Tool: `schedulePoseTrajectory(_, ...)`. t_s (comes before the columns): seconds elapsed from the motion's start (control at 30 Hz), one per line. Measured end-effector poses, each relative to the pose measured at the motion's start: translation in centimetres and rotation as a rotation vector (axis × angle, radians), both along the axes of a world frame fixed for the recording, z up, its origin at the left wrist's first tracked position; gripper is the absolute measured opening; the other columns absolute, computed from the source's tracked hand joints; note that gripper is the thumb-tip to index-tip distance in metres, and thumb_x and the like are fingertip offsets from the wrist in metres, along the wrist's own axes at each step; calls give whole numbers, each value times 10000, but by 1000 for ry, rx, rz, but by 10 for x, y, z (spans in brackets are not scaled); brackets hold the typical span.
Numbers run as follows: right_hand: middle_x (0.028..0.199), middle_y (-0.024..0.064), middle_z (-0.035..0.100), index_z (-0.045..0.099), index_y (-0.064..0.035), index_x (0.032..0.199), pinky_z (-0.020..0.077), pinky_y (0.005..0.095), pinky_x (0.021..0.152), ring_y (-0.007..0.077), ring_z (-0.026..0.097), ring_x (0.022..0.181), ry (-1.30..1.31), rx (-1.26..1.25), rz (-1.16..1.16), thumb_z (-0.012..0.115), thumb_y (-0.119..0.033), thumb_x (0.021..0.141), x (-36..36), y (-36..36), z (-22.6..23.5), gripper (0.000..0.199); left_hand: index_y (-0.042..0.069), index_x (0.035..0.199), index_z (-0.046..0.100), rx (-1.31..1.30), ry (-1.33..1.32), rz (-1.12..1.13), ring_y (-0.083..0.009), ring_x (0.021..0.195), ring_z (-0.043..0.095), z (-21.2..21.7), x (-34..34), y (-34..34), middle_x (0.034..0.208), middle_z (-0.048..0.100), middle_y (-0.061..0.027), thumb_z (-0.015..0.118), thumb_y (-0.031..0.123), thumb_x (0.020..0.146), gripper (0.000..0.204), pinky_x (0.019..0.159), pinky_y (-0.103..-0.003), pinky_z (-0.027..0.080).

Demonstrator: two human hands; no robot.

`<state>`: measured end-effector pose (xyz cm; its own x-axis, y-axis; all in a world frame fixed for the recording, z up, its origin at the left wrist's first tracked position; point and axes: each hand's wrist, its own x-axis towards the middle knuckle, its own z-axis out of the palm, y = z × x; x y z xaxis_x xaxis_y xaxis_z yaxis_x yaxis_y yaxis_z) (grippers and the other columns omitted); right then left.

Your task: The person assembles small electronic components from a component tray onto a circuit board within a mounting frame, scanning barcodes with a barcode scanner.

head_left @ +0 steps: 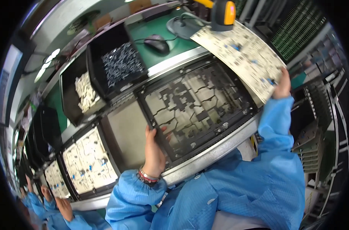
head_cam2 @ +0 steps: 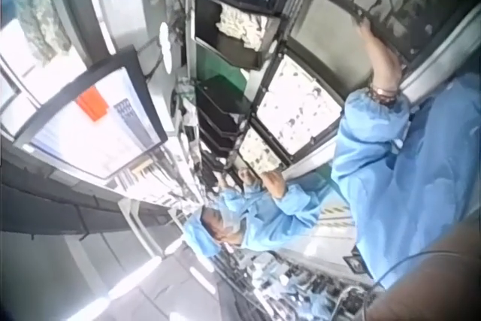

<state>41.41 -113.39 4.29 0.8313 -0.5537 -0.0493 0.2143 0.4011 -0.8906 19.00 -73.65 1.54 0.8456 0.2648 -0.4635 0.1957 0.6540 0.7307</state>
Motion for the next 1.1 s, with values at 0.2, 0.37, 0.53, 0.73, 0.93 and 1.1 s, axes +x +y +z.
schedulePoseTrajectory(0.2, 1142, 134, 585, 503, 6, 1178, 458, 386, 895, 281, 587, 998, 205, 203, 660, 457, -248, 912, -27, -29, -6, 371, 140, 1282, 337, -21, -117, -82, -187, 1057, 463, -15, 14, -4, 1123, 495, -36, 463, 371, 906, 459, 855, -340, 387)
schedulePoseTrajectory(0.37, 1057, 134, 617, 514, 9, 1152, 510, 338, 793, 238, 624, 912, 295, 118, 946, 448, -213, 923, -13, 53, 11, 325, 111, 1385, 113, 136, -34, -113, -223, 1223, 319, -12, 14, 0, 1334, 302, -120, 459, 335, 906, 632, 1009, -345, 255)
schedulePoseTrajectory(0.53, 922, 90, 650, 578, 8, 1017, 518, 273, 696, 160, 638, 772, 230, -228, 919, 509, -165, 901, 19, 83, 6, 220, 104, 1393, 108, 712, -146, -72, -272, 1211, 321, 23, 2, 5, 1345, 249, -153, 433, 201, 881, 614, 1011, -379, 270)
schedulePoseTrajectory(0.73, 870, 72, 646, 588, 2, 984, 505, 252, 662, 125, 624, 740, 189, -330, 1015, 510, -159, 896, 40, 91, -4, 199, 76, 1329, 305, 1070, -354, -164, -280, 1232, 321, 22, -17, 6, 1326, 314, -137, 485, 99, 825, 536, 1016, -371, 274)
schedulePoseTrajectory(0.93, 858, 60, 635, 579, 20, 970, 482, 228, 643, 88, 595, 715, 166, -476, 1062, 490, -183, 907, 53, 97, -8, 231, 47, 1209, 482, 1328, -534, -411, -353, 1211, 341, 32, -22, -6, 1283, 393, -156, 568, 61, 763, 454, 1015, -410, 286)
schedulePoseTrajectory(1.1, 819, 4, 602, 588, 30, 983, 425, 202, 633, 51, 526, 677, 100, -956, 989, 491, -170, 902, 56, 95, -12, 237, 73, 1207, 492, 1786, -502, -558, -315, 1217, 367, 30, -31, -19, 1293, 422, -125, 646, 201, 735, 513, 1019, -439, 284)
